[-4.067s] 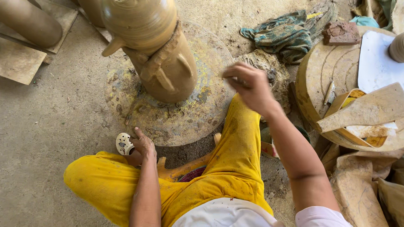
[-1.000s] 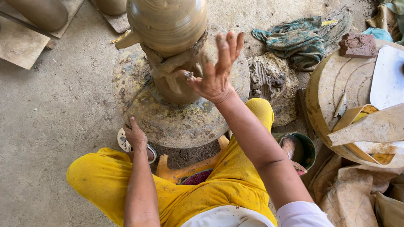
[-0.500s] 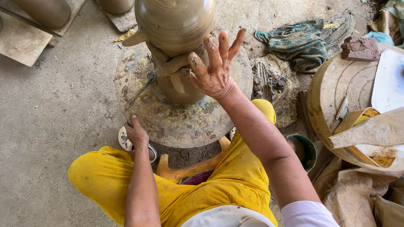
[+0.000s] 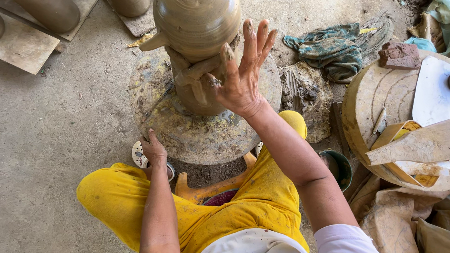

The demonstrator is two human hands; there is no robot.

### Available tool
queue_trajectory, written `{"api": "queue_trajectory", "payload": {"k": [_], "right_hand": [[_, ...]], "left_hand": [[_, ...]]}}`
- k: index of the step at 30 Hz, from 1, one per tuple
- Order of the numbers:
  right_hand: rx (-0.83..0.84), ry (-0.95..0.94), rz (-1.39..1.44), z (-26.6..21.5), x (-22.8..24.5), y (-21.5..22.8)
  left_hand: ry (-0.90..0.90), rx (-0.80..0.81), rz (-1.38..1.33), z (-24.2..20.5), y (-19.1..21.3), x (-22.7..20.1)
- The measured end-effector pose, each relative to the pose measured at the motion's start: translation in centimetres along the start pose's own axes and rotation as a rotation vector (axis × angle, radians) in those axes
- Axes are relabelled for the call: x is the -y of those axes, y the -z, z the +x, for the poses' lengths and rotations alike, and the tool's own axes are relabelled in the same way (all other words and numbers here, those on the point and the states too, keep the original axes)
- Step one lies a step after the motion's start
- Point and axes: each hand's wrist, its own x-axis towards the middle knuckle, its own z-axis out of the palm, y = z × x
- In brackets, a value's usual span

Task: The person attaches clay strips to the side of a tall cylindrical clay vessel on a rotating wheel by hand, pressing and smoothing the seams with their fingers.

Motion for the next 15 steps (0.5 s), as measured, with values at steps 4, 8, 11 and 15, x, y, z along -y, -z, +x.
{"api": "queue_trajectory", "payload": {"k": [4,8,11,15], "right_hand": [[0.013,0.074,-0.100,0.5,0.1,-0.2],[0.027,0.070,-0.191,0.7,-0.8,-0.1],[0.025,0.046,-0.161,0.5,-1.1,0.3],[-0.001,-0.062,-0.092,1.3,-1.6,0.9]], "left_hand": [[-0.007,-0.002,-0.017,0.0,-0.1,0.5],[-0.023,-0.016,0.000,0.1,-0.1,0.2],[0.002,0.015,0.010,-0.1,0.5,-0.5],[0.045,0.051,0.015,-0.5,1.2,-2.4]]}}
